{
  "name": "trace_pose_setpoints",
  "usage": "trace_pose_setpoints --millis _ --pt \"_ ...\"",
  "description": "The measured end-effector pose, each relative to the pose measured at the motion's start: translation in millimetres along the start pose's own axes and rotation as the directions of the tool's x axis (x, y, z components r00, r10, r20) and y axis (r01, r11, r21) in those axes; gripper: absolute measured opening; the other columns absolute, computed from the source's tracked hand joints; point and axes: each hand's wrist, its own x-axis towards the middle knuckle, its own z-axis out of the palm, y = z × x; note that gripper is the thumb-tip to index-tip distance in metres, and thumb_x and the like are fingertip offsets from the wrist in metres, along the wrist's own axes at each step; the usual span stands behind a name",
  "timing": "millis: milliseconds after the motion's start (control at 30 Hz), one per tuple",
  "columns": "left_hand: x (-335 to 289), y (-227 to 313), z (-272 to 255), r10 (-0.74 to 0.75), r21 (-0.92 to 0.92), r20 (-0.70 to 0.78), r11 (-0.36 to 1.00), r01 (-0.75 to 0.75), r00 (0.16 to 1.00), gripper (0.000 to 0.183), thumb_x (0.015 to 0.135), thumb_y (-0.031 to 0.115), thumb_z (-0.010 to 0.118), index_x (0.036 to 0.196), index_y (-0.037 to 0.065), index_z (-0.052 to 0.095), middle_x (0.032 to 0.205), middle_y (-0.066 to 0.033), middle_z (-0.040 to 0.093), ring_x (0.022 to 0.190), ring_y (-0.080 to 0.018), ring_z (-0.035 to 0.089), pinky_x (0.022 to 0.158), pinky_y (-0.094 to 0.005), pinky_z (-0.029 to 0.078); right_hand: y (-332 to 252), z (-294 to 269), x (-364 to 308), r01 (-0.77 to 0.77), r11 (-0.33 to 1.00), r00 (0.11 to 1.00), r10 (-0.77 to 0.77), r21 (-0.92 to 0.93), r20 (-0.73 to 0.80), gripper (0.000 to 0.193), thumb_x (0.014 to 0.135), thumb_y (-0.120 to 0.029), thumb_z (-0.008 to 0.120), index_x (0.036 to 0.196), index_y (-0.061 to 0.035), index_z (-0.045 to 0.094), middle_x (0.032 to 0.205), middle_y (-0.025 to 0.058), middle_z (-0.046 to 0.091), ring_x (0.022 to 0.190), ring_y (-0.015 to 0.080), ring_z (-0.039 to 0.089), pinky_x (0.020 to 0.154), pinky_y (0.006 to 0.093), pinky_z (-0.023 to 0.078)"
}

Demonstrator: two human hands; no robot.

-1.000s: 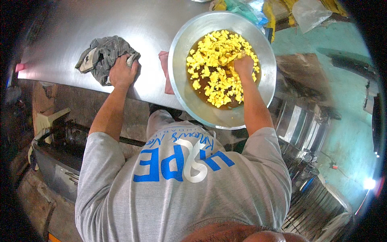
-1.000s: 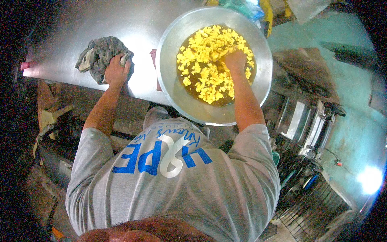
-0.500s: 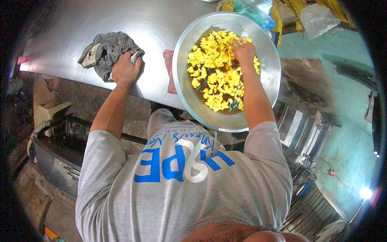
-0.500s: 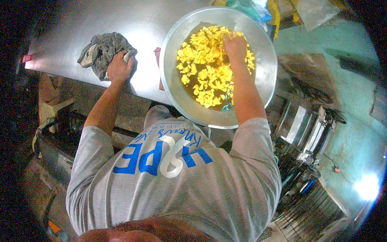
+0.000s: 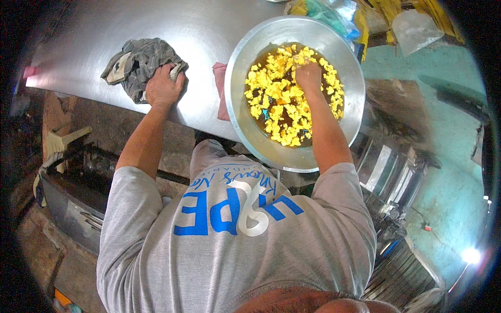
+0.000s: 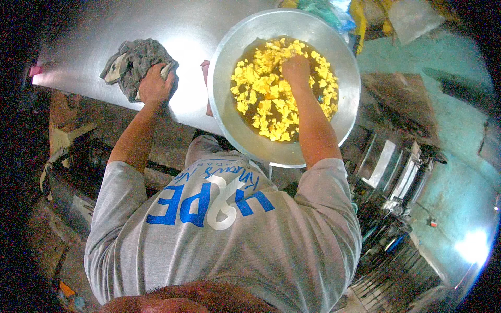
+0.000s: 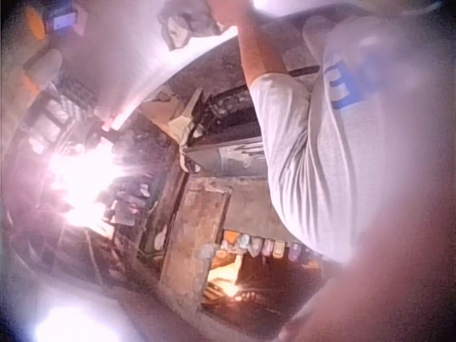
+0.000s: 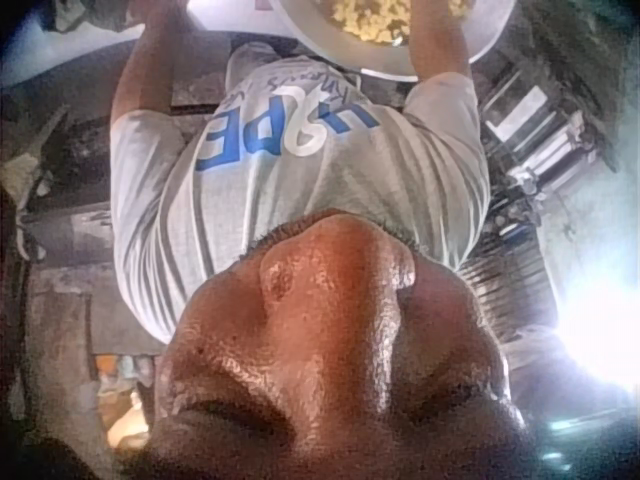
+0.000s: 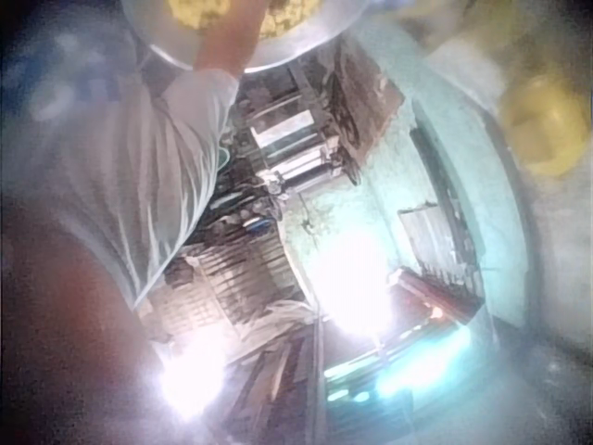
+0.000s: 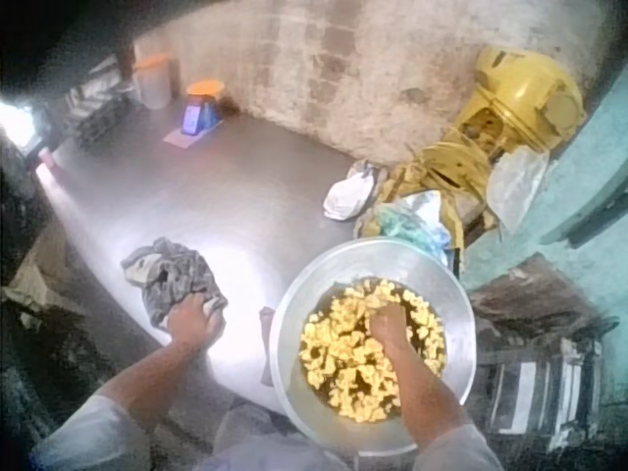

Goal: The person mixes yellow and brown food items in a large metal bowl using their right hand. They occasionally use a cloth to wipe the table and briefly handle a white container before returning to mixing.

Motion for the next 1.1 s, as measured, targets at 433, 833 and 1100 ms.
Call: trace_pose_setpoints --millis 433,833,1100 --pt "-1 -2 0 -0.001 0.026 0.029 1.0 0.0 1.0 0.041 0.078 0.042 0.056 0.11 0.017 0.054 0.105 -0.0108 0.057 0.096 -0.0309 0.056 0.083 -0.0407 0.044 -39 13 -77 0.074 0.971 0.975 -0.118 0.227 0.186 0.02 0.07 -0.015 0.06 0.075 0.0043 0.063 0.079 0.0242 0.06 0.077 0.0365 0.06 0.069 0.0422 0.049" --pt "-3 3 -2 -0.013 0.031 0.031 0.999 0.012 0.999 0.043 0.078 0.043 0.055 0.112 0.018 0.053 0.108 -0.0094 0.056 0.098 -0.0302 0.056 0.084 -0.0403 0.044 84 30 -78 -0.096 0.995 0.964 0.088 -0.021 -0.25 0.024 0.072 -0.022 0.059 0.07 0.0018 0.063 0.072 0.0199 0.062 0.073 0.0353 0.061 0.065 0.0438 0.048" --pt "-4 3 -5 -0.027 0.015 0.062 1.0 0.026 0.998 0.045 0.078 0.042 0.055 0.114 0.016 0.052 0.113 -0.0113 0.054 0.101 -0.0322 0.055 0.085 -0.0414 0.043 38 20 -109 -0.226 0.966 0.948 0.189 0.124 0.256 0.028 0.071 -0.019 0.059 0.083 0.0063 0.063 0.088 0.0271 0.061 0.089 0.0371 0.059 0.077 0.0425 0.049"
